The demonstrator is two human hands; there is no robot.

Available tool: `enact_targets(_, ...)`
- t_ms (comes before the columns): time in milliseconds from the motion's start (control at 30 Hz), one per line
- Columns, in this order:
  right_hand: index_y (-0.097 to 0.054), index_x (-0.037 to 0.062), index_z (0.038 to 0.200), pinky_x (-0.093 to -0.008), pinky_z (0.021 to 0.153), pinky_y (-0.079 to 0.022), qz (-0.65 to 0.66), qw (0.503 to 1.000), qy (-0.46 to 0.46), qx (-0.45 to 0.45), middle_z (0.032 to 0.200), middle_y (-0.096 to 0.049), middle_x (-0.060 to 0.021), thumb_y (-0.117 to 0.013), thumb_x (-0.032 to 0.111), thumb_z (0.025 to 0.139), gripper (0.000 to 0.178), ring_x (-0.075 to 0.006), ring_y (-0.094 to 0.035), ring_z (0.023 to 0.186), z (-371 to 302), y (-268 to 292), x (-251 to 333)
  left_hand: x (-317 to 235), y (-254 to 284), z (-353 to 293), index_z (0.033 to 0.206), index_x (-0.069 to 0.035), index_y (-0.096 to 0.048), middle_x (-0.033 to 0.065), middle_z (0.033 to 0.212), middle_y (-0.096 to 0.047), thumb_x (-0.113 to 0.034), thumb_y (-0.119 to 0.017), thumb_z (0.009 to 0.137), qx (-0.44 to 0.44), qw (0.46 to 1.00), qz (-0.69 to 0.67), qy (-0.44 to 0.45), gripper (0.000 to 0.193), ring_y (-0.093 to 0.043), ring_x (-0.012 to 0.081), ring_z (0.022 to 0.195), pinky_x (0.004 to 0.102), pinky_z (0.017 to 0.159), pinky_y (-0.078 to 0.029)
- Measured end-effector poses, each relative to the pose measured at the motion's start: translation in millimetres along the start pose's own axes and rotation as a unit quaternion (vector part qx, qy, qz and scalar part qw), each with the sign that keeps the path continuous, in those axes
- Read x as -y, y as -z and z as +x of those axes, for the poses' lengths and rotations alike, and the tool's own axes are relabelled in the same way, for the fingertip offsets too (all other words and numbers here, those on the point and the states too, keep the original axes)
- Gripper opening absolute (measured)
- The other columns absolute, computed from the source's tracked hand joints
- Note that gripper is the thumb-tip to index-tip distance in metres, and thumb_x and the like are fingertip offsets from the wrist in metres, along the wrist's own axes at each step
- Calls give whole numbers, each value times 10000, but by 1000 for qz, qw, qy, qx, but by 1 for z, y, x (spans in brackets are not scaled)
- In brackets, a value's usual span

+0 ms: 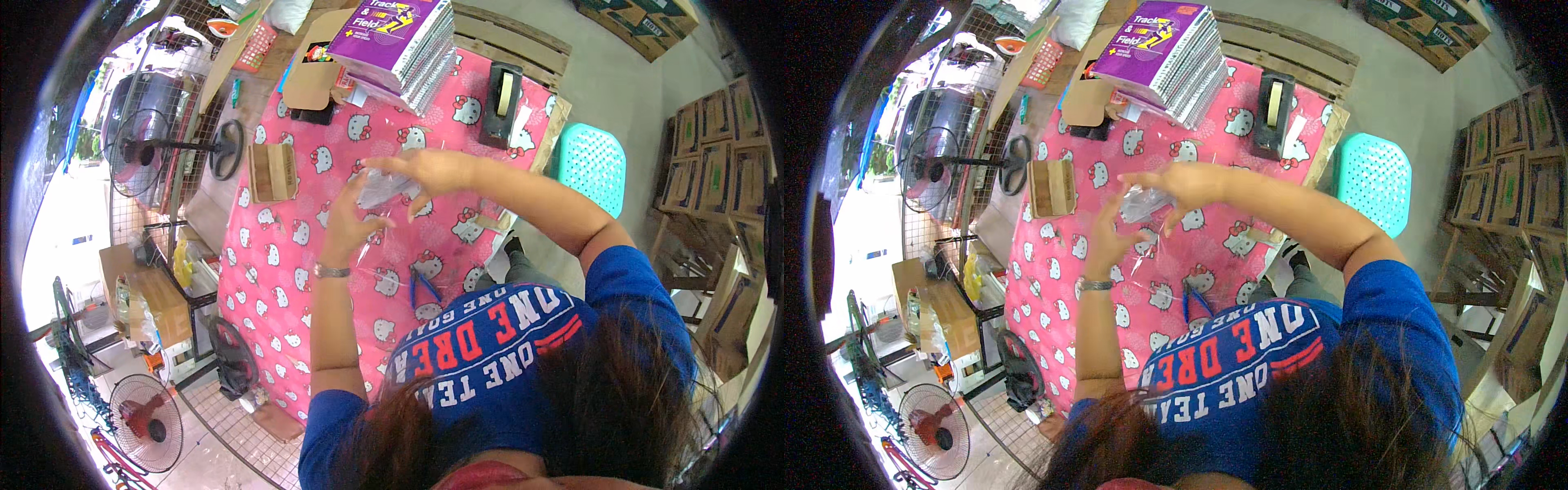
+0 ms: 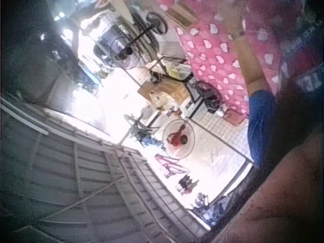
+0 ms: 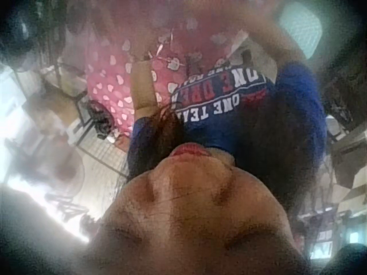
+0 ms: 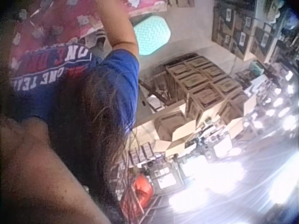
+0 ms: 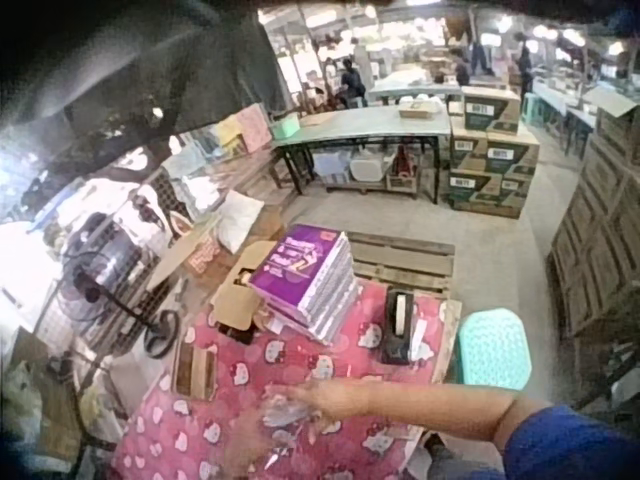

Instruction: The person places a stack of notebooks into a plastic bag, applies adhesive tape to seal the bag, and then moves the packaged items to a stack on the table.

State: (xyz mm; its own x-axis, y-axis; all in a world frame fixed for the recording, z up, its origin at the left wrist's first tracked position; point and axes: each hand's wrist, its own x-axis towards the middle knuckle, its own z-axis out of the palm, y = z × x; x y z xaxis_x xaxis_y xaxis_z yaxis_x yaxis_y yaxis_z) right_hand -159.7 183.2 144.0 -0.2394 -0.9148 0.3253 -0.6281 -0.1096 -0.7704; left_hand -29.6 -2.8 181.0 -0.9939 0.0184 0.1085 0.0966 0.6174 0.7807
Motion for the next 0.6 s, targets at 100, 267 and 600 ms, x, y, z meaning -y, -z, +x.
enact_targets(100,-229,117,1443,-456,770,-501,-125,989,59,-57,1065,-626,-183,-751,247,687,928,-369,-623,885,3,-27,6,46,-21,-17,998,-41,-654,94,1063,-629,-134,-740,676,-73,983,167,-23,347,-572,263,998,392,894,-430)
enact_targets(267,-188,96,1450,-464,635,-497,-144,953,-262,42,825,-666,-168,-625,232,822,777,-352,-641,783,38,-26,36,73,-25,-18,944,-90,-688,87,879,-644,-39,-706,678,-154,965,211,-4,271,-582,251,867,366,757,-456)
enact_targets(600,-661,-32,886,-328,626,-492,167,632,-566,-503,764,-648,-95,-651,238,826,277,-175,-604,690,-138,-1,-105,29,-14,40,850,-177,-732,13,739,-671,-263,-831,573,-14,935,229,270,306,-572,208,822,420,785,-338)
